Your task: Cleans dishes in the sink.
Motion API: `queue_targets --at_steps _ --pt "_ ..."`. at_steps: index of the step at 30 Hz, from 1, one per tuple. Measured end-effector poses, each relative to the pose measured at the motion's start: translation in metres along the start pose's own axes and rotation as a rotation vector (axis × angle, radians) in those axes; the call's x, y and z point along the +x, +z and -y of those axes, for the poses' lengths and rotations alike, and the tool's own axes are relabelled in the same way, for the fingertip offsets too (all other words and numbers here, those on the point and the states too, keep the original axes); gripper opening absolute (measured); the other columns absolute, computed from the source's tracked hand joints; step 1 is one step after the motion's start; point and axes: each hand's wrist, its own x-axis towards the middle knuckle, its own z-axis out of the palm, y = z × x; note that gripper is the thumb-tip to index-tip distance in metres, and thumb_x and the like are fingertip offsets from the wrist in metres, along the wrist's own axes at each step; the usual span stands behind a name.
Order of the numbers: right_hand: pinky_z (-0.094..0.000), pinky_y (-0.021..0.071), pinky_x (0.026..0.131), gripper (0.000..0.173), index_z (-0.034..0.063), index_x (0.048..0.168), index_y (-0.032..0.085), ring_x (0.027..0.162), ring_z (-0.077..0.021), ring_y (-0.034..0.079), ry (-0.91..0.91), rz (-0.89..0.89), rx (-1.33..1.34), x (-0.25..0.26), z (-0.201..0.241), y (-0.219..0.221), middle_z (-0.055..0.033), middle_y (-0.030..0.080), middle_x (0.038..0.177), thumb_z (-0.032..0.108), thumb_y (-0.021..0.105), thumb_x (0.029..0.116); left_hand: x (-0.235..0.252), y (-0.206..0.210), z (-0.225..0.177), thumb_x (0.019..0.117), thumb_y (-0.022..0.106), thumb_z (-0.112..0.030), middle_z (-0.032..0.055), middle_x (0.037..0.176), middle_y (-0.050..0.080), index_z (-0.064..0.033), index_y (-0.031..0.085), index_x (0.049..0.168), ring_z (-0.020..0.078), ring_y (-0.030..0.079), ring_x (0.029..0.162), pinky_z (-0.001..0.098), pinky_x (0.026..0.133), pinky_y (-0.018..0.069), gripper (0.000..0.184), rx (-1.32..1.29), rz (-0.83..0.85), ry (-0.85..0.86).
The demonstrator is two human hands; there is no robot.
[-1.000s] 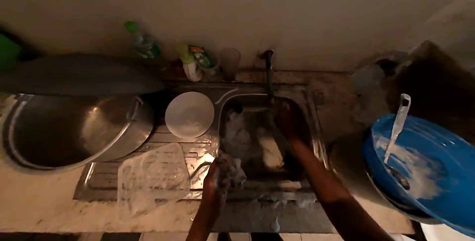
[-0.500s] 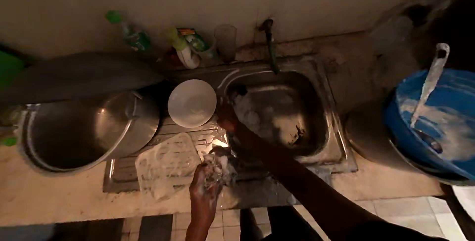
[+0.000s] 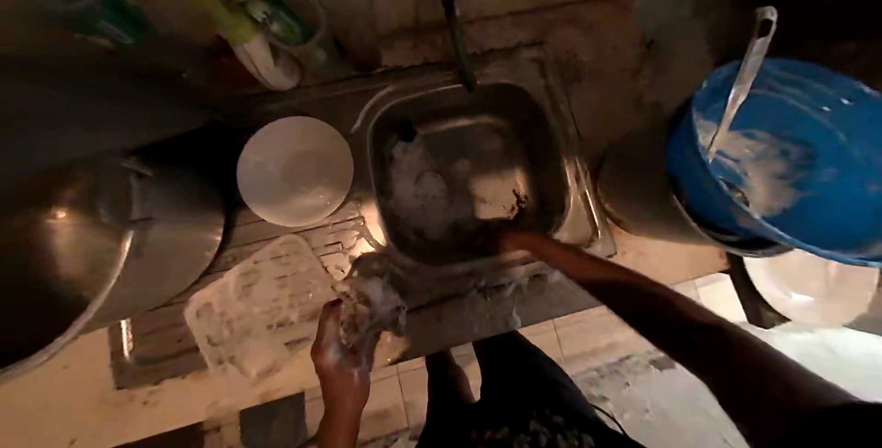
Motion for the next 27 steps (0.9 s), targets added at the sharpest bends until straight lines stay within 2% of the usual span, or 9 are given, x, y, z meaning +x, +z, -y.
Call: queue_targets --at_steps 8,11,13,17,19,20,21,24,27 --pt "-0.0649 0.0480 0.099 0.042 0.0029 0.130 0.062 0.125 -0.0437 0.057 0.225 -0.211 -0.551 0.008 -0.056 -0.041 -0.0229 0.060 0.134 0.024 0.069 0.0943 0.005 0.017 -0.002 0.0951 0.062 -0.015 0.0153 0.122 0.065 0.0148 0.055 0.129 0.0056 0.063 0.110 0.0216 0.098 0.0519 0.046 -0.114 -0.001 -0.041" --pt "-0.0677 0.0340 0.112 0.045 0.0095 0.141 0.058 0.133 -0.0429 0.052 0.122 -0.362 -0.618 0.011 -0.053 -0.077 -0.0208 0.058 0.141 0.019 0.065 0.0976 -0.002 0.015 0.002 0.0934 0.065 -0.019 0.0149 0.122 0.065 0.0147 0.056 0.127 0.0060 0.064 0.110 0.0224 0.098 0.0532 0.049 -0.111 -0.003 -0.022" --pt "-0.0622 0.0386 0.111 0.036 0.0046 0.134 0.065 0.126 -0.0423 0.058 0.118 -0.472 -0.492 0.005 -0.005 -0.119 -0.0231 0.064 0.134 0.015 0.063 0.1000 -0.004 0.016 0.007 0.0923 0.066 -0.026 0.0194 0.126 0.063 0.0156 0.056 0.128 0.0088 0.062 0.114 0.0239 0.100 0.0513 0.056 -0.083 0.011 0.000" --pt "-0.0541 0.0199 0.125 0.048 -0.0040 0.155 0.036 0.154 -0.0411 0.025 0.361 -0.297 -0.423 0.001 0.111 -0.172 -0.0250 0.030 0.164 0.004 0.044 0.1083 -0.006 0.020 0.012 0.0912 0.067 -0.027 0.0183 0.125 0.063 0.0127 0.058 0.126 0.0117 0.063 0.114 0.0266 0.099 0.0532 0.053 -0.108 0.051 0.015" --pt "-0.0532 0.0173 0.126 0.054 0.0009 0.160 0.027 0.156 -0.0372 0.020 0.348 -0.301 -0.523 0.012 0.052 -0.149 -0.0205 0.022 0.168 0.018 0.041 0.1110 -0.004 0.022 0.008 0.0919 0.066 -0.030 0.0181 0.126 0.063 0.0117 0.058 0.127 0.0109 0.062 0.116 0.0261 0.101 0.0519 0.055 -0.086 0.087 0.035" --pt "-0.0572 0.0284 0.122 0.047 -0.0013 0.146 0.052 0.145 -0.0413 0.041 0.129 -0.687 -0.508 0.029 -0.017 -0.103 -0.0236 0.048 0.153 0.020 0.054 0.1034 -0.004 0.022 0.005 0.0907 0.067 -0.029 0.0179 0.127 0.063 0.0115 0.058 0.127 0.0102 0.061 0.117 0.0256 0.102 0.0510 0.055 -0.074 0.095 0.042" --pt "-0.0611 0.0335 0.118 0.045 0.0005 0.141 0.057 0.139 -0.0433 0.047 0.109 -0.711 -0.506 0.034 -0.051 -0.070 -0.0237 0.053 0.148 0.021 0.058 0.1011 -0.006 0.022 0.004 0.0902 0.067 -0.027 0.0175 0.127 0.063 0.0113 0.059 0.127 0.0102 0.061 0.117 0.0255 0.102 0.0510 0.054 -0.073 0.095 0.044" --pt "-0.0645 0.0509 0.095 0.033 0.0099 0.122 0.069 0.117 -0.0406 0.063 0.292 -0.419 -0.375 0.022 -0.049 -0.008 -0.0179 0.067 0.125 0.027 0.069 0.0939 -0.004 0.024 0.010 0.0929 0.065 -0.026 0.0159 0.123 0.064 0.0104 0.060 0.125 0.0115 0.063 0.113 0.0270 0.099 0.0531 0.048 -0.086 0.090 0.048" --pt "-0.0640 0.0492 0.098 0.034 0.0057 0.128 0.065 0.118 -0.0426 0.063 0.348 -0.281 -0.165 0.037 -0.004 0.006 -0.0216 0.066 0.127 0.024 0.062 0.0993 -0.004 0.029 0.021 0.0926 0.063 -0.018 0.0145 0.119 0.066 0.0092 0.060 0.125 0.0119 0.065 0.107 0.0279 0.094 0.0557 0.042 -0.084 0.091 0.036"
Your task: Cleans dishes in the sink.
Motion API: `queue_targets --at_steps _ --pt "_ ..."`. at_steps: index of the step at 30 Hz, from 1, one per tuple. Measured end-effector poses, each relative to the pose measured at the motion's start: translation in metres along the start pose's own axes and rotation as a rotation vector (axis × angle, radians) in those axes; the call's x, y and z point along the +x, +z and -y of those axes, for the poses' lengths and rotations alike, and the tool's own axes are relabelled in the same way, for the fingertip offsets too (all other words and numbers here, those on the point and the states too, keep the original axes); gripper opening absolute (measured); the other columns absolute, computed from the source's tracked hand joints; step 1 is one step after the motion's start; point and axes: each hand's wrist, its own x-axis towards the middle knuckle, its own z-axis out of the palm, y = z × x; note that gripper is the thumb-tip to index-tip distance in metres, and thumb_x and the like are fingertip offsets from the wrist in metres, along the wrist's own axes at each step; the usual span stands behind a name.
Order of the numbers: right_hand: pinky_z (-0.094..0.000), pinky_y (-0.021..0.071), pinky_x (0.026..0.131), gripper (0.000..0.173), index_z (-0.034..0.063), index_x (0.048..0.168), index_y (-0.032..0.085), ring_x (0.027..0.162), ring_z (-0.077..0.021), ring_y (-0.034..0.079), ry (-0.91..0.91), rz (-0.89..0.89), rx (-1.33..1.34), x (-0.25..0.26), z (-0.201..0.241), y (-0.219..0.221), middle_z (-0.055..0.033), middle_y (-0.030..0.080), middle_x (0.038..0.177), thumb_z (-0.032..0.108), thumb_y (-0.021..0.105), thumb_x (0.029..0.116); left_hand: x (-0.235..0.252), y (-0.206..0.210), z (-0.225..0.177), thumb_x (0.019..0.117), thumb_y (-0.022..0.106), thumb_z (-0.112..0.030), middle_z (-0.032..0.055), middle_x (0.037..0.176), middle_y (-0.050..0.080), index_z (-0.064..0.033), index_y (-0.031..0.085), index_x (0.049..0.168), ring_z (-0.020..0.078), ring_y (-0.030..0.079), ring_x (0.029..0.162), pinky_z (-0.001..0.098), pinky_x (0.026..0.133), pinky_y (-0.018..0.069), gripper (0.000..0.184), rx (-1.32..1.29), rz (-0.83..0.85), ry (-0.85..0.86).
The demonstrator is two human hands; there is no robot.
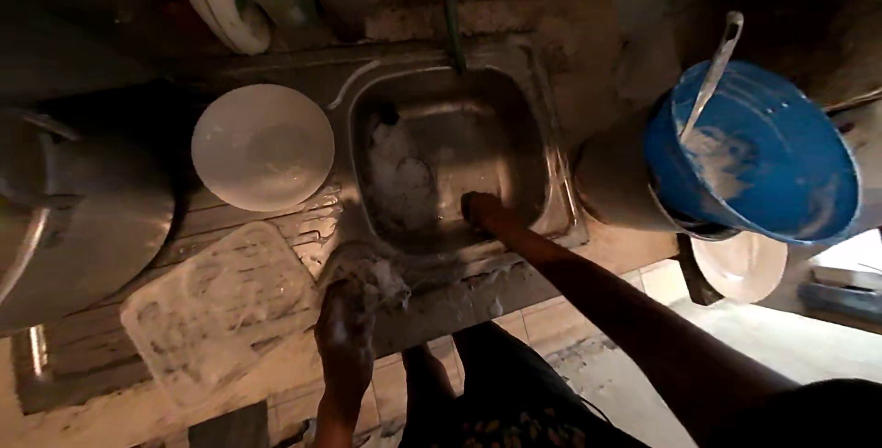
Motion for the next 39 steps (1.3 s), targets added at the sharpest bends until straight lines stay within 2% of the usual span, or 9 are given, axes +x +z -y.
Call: queue_targets --at_steps 7,13,15,19,24,29,33,36,39 --pt "-0.0627 0.0538 0.090 0.029 0.0066 0.117 0.071 0.108 -0.0410 0.066 -0.135 -0.234 -0.178 -0.008 -0.038 -0.022 -0.0199 0.069 0.117 0.017 0.073 0.0909 0.014 0.002 -0.009 0.0962 0.061 -0.018 0.0135 0.120 0.065 0.0103 0.059 0.126 0.0095 0.063 0.110 0.0256 0.097 0.0540 0.041 -0.011 -0.033 0.043" --pt "-0.0625 0.0480 0.101 0.035 0.0021 0.131 0.063 0.123 -0.0420 0.060 -0.229 0.011 -0.205 0.012 -0.011 -0.011 -0.0218 0.062 0.133 0.019 0.061 0.0999 0.030 0.006 -0.021 0.0972 0.061 -0.022 0.0166 0.120 0.065 0.0137 0.058 0.126 0.0066 0.063 0.110 0.0222 0.097 0.0525 0.046 0.032 -0.038 0.054" --pt "-0.0608 0.0503 0.100 0.031 0.0073 0.127 0.067 0.120 -0.0391 0.062 -0.190 -0.102 -0.363 0.016 -0.034 -0.058 -0.0182 0.066 0.128 0.018 0.064 0.0978 0.030 0.001 -0.021 0.0980 0.061 -0.023 0.0187 0.125 0.064 0.0138 0.057 0.128 0.0091 0.062 0.115 0.0239 0.101 0.0514 0.048 0.039 -0.049 0.083" --pt "-0.0561 0.0407 0.114 0.042 0.0064 0.139 0.060 0.136 -0.0384 0.051 -0.062 -0.355 -0.113 0.039 -0.043 -0.076 -0.0195 0.056 0.145 0.027 0.058 0.1026 0.032 0.004 -0.013 0.0993 0.056 -0.024 0.0184 0.123 0.064 0.0125 0.058 0.126 0.0121 0.062 0.112 0.0265 0.098 0.0529 0.045 0.038 -0.057 0.038" --pt "-0.0672 0.0506 0.094 0.037 0.0034 0.125 0.065 0.117 -0.0450 0.062 -0.096 -0.034 -0.102 0.017 -0.042 0.009 -0.0237 0.065 0.127 0.026 0.062 0.0959 0.034 0.020 0.001 0.0953 0.059 -0.016 0.0225 0.133 0.060 0.0100 0.054 0.136 0.0216 0.060 0.123 0.0346 0.106 0.0497 0.049 0.114 0.005 -0.061" --pt "-0.0599 0.0476 0.105 0.042 0.0059 0.134 0.061 0.124 -0.0366 0.060 -0.290 0.266 0.152 0.020 -0.012 0.001 -0.0202 0.062 0.133 0.021 0.068 0.0957 0.047 0.039 -0.008 0.0913 0.065 -0.011 0.0185 0.127 0.064 0.0057 0.056 0.135 0.0202 0.063 0.115 0.0361 0.100 0.0535 0.047 0.090 0.067 -0.102" --pt "-0.0740 0.0372 0.106 0.047 0.0024 0.134 0.062 0.128 -0.0488 0.054 -0.262 0.083 -0.162 0.028 0.029 -0.037 -0.0266 0.060 0.136 0.026 0.069 0.0942 0.044 0.041 -0.017 0.0924 0.066 -0.012 0.0197 0.129 0.064 0.0061 0.059 0.132 0.0223 0.063 0.118 0.0370 0.103 0.0522 0.044 0.159 0.043 -0.061" --pt "-0.0588 0.0390 0.114 0.051 -0.0028 0.149 0.047 0.137 -0.0439 0.049 -0.214 -0.241 -0.010 0.065 0.082 -0.097 -0.0274 0.050 0.149 0.019 0.051 0.1037 0.039 0.041 -0.017 0.0896 0.067 -0.008 0.0218 0.135 0.061 0.0079 0.057 0.135 0.0235 0.061 0.124 0.0367 0.107 0.0496 0.050 0.154 0.043 -0.075" --pt "-0.0526 0.0469 0.110 0.046 0.0042 0.149 0.050 0.132 -0.0384 0.056 -0.267 -0.431 0.112 0.134 0.113 -0.111 -0.0227 0.055 0.145 0.017 0.046 0.1052 0.033 0.049 -0.009 0.0912 0.065 -0.009 0.0172 0.130 0.064 0.0058 0.059 0.133 0.0169 0.063 0.117 0.0324 0.102 0.0532 0.045 0.105 0.016 -0.057"
